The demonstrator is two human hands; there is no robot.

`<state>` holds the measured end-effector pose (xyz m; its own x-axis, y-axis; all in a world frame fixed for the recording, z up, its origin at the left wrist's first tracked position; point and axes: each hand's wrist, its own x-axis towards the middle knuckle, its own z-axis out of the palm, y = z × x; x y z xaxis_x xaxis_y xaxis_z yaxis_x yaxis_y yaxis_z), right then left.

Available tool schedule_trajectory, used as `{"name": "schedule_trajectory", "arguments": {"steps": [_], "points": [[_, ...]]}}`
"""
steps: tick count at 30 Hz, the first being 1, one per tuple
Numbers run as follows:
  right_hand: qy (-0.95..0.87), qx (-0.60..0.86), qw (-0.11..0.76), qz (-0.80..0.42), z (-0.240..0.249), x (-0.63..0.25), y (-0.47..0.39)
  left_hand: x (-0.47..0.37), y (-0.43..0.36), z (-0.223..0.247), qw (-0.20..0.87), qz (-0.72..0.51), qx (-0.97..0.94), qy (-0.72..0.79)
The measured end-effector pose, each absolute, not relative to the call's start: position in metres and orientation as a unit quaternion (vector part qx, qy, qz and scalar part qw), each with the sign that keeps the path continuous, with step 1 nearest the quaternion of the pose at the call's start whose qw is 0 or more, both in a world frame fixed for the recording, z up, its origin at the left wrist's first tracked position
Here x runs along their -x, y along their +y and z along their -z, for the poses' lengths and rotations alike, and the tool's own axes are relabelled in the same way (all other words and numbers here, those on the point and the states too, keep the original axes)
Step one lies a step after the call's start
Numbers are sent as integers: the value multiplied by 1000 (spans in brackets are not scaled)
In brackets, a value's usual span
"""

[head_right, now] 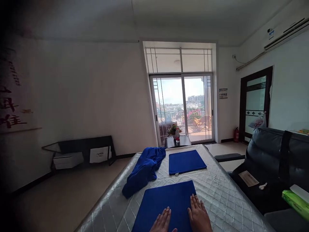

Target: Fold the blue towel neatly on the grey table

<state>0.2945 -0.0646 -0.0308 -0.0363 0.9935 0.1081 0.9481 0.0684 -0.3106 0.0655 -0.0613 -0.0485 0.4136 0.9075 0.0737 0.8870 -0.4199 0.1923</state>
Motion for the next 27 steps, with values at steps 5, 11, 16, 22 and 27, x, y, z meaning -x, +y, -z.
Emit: {"name": "schedule_trajectory", "arguments": {"steps": [5, 11, 16, 22, 27], "points": [[-722, 673, 139, -79, 33, -297, -66, -147, -43, 38, 60, -111, -883, 452], [-719, 675, 124, -105, 31, -300, -59, -148, -22, 49, 64, -103, -857, 501], [-715, 681, 128, -96, 35, -298, -57, -97, -17, 47, 53, -71, -827, 555], [-714, 683, 139, -67, 36, -294, -65, 3, -16, 54, -24, -113, -793, 598], [-721, 679, 126, -61, 31, -291, -68, 57, -11, 82, -119, -177, -803, 556]]}}
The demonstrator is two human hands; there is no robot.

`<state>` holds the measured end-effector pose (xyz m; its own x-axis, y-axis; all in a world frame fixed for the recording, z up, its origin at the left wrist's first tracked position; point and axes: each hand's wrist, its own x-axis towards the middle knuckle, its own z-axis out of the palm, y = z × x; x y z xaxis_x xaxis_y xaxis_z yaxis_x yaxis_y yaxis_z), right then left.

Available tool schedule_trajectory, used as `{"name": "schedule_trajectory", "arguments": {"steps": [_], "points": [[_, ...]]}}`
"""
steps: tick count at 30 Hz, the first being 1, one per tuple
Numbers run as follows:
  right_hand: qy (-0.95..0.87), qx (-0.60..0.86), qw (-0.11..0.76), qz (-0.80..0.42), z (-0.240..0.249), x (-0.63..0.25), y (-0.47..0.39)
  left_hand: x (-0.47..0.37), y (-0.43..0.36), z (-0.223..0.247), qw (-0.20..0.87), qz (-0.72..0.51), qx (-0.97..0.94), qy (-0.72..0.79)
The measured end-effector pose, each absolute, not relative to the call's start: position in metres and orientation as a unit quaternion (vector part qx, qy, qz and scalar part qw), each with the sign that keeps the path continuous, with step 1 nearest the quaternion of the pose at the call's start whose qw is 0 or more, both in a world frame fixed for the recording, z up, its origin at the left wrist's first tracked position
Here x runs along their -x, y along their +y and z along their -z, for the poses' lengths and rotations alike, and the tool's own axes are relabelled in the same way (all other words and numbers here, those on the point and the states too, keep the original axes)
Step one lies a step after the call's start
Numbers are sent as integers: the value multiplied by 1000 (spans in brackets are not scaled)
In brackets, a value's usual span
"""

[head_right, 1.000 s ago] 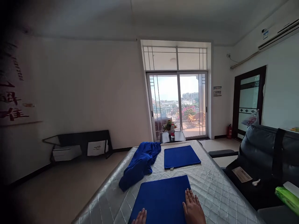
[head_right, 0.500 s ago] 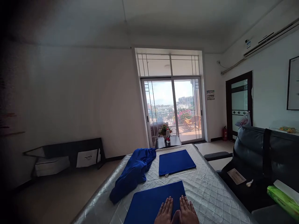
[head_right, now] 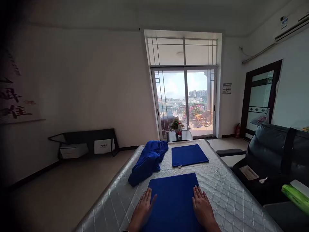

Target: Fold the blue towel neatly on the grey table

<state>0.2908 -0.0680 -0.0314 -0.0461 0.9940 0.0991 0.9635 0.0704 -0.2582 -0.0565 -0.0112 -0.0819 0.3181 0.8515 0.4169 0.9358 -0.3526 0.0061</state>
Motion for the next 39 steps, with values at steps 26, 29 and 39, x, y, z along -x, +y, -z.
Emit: {"name": "schedule_trajectory", "arguments": {"steps": [26, 29, 39], "points": [[-701, 706, 77, -63, 40, -298, 38, 41, -12, 64, 10, 141, 735, -664], [-706, 699, 99, -60, 35, -298, 31, 39, -17, 54, 9, 126, 734, -668], [-702, 693, 136, -90, 33, -302, 27, -62, -29, 23, -20, 148, 836, -528]]}}
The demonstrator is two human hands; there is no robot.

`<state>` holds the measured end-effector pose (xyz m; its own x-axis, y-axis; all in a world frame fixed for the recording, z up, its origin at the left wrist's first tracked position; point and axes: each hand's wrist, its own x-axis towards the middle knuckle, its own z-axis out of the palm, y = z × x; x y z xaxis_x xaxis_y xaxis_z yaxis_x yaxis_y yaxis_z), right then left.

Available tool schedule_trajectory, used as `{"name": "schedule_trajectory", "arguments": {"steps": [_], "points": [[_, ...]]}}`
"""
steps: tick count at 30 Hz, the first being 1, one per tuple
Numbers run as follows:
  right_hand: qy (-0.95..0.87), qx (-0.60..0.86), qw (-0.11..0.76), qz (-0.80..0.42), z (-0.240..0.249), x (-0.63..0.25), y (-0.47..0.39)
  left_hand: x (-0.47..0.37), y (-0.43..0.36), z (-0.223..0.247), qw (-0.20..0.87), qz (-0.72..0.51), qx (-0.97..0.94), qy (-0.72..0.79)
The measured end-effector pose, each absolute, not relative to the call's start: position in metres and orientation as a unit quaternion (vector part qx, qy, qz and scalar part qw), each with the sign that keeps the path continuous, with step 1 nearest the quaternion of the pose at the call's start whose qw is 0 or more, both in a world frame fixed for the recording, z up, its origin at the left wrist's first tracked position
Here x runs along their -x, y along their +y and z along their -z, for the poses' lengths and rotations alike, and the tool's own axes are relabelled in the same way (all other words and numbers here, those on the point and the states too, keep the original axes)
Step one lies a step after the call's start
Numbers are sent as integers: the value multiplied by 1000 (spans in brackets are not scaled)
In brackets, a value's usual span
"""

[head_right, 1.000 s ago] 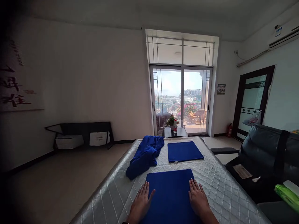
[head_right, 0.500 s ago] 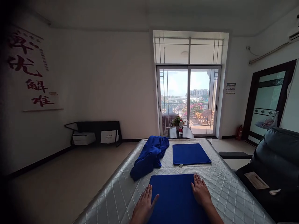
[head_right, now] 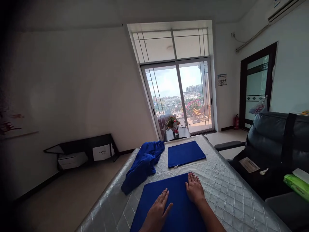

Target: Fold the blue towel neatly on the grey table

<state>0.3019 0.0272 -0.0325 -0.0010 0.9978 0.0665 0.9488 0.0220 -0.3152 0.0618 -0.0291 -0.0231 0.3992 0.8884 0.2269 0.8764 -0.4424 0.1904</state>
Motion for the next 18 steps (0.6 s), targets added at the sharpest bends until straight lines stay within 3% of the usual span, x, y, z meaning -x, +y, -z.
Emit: {"name": "schedule_trajectory", "arguments": {"steps": [5, 9, 18], "points": [[-715, 683, 130, -76, 32, -304, 24, -157, 4, 2, 61, -153, -869, 466], [-730, 672, 114, -59, 32, -306, 22, -198, 36, 10, 80, -154, -873, 455], [-708, 683, 152, -96, 33, -306, 26, -150, 49, 40, 9, -101, -850, 516]]}}
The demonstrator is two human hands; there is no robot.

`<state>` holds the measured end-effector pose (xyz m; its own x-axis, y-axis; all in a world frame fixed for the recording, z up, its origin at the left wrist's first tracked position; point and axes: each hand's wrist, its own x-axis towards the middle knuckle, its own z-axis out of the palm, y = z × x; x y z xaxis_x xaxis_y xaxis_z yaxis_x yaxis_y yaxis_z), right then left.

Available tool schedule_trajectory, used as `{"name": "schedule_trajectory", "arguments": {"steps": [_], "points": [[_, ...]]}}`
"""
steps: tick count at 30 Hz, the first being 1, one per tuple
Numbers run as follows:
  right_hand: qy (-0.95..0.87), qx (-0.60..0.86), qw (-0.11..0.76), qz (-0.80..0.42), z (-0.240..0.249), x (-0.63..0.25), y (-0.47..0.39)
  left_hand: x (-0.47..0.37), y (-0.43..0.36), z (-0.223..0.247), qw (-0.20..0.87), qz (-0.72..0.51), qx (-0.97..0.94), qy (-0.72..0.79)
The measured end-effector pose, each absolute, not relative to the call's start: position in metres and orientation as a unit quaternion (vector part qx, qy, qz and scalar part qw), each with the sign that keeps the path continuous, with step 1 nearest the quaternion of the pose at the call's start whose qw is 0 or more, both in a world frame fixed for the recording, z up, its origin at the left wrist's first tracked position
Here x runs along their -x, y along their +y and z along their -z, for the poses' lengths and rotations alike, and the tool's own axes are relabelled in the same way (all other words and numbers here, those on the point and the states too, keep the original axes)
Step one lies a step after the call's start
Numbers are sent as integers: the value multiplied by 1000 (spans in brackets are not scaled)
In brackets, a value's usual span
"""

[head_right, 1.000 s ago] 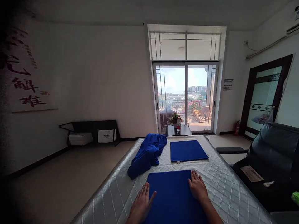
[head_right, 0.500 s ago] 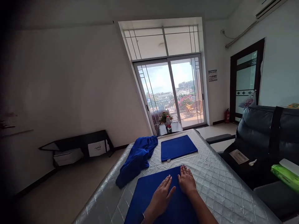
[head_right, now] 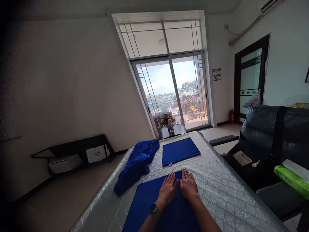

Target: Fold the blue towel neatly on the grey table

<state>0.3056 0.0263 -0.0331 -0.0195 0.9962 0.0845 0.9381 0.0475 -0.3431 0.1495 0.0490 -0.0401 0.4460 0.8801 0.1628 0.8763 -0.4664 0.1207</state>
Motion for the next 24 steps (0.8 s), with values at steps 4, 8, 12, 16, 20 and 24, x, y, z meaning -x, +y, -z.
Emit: {"name": "schedule_trajectory", "arguments": {"steps": [4, 8, 12, 16, 20, 24], "points": [[-702, 689, 152, -100, 30, -305, 26, -92, 49, 36, -8, -87, -817, 570], [-701, 692, 144, -94, 29, -303, 25, -32, 46, 33, -19, -59, -782, 620], [-701, 695, 138, -81, 30, -301, 27, 3, 41, 34, -27, -68, -745, 663], [-704, 696, 127, -64, 36, -299, 31, 13, 45, 45, -39, -110, -736, 667], [-705, 695, 126, -55, 44, -299, 36, 18, 55, 59, -42, -141, -739, 657], [-710, 693, 121, -42, 48, -298, 39, 23, 59, 66, -42, -149, -736, 659]]}}
